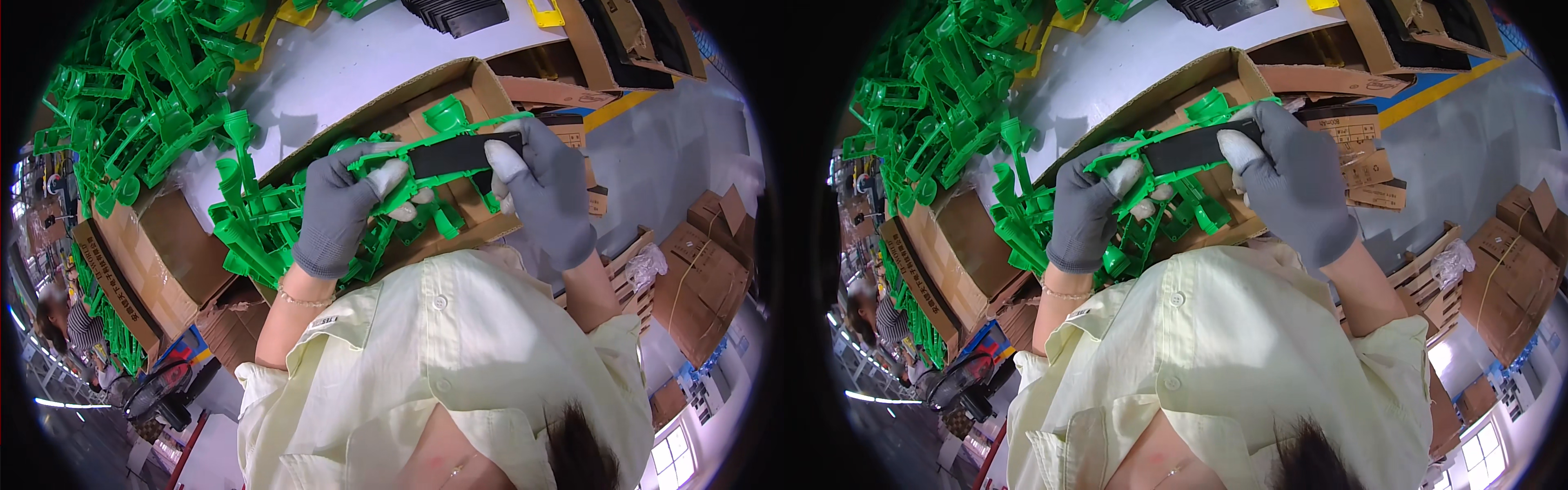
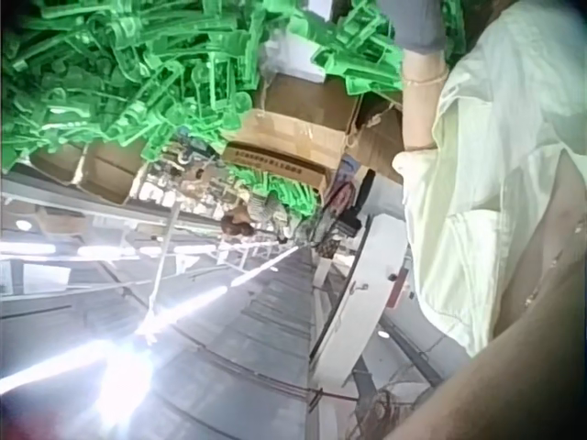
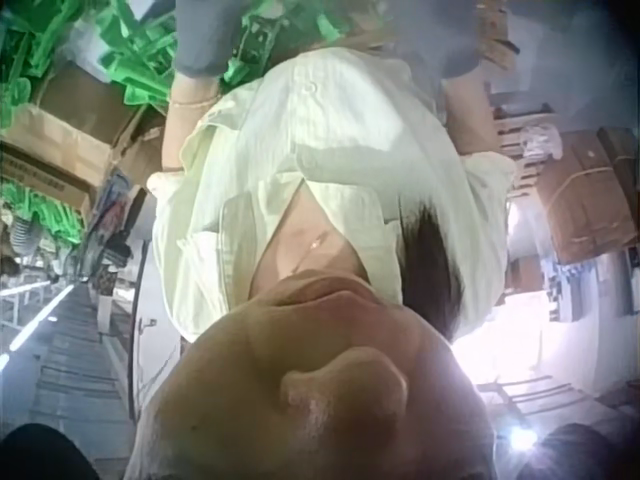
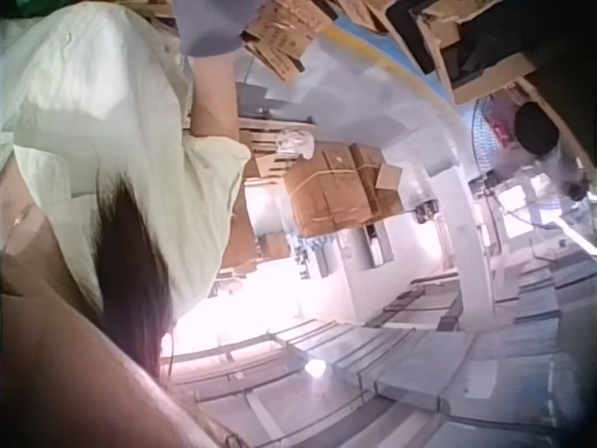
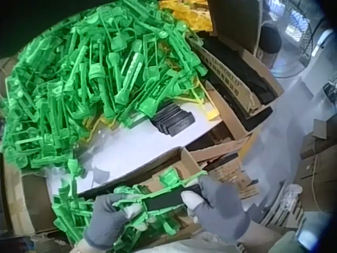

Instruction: Assembling black rectangular inserts into green plastic housing frames at an industrial workbench.

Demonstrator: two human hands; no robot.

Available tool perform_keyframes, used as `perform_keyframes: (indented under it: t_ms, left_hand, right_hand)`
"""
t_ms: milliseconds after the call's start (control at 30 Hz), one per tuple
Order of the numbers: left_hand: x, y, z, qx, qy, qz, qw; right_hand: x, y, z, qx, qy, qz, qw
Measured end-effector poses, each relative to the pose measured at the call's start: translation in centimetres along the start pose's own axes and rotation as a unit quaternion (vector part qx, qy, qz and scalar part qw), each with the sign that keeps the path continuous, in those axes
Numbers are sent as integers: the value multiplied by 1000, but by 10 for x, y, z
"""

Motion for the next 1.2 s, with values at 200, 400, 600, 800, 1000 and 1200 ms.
perform_keyframes:
  t_ms: [200, 400, 600, 800, 1000, 1200]
  left_hand:
    - [4, 2, -9, -18, -72, -42, 996]
    - [-2, 2, -15, -23, -109, -15, 994]
    - [8, -1, -9, -29, -115, 25, 993]
    - [11, -4, 3, -66, -165, 42, 983]
    - [20, -24, -2, -96, -248, 64, 962]
    - [35, -77, -4, -68, -467, 168, 866]
  right_hand:
    - [-13, 4, 5, -118, 230, -85, 962]
    - [-22, -4, -25, -32, -26, -23, 999]
    - [-19, 0, -28, -51, -226, 16, 973]
    - [-11, 13, -45, -19, 22, 72, 997]
    - [-18, 27, -63, 26, 166, 70, 983]
    - [-82, -46, -10, -175, 269, -123, 939]
Point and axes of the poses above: each hand's wrist, its own y-axis away from the middle knuckle, its own x-axis out of the palm, z = x × y, the point moved 6 cm from there along -y, towards the middle knuckle, and after that the axes turned 4 degrees about -y, right-handed, at the moved point
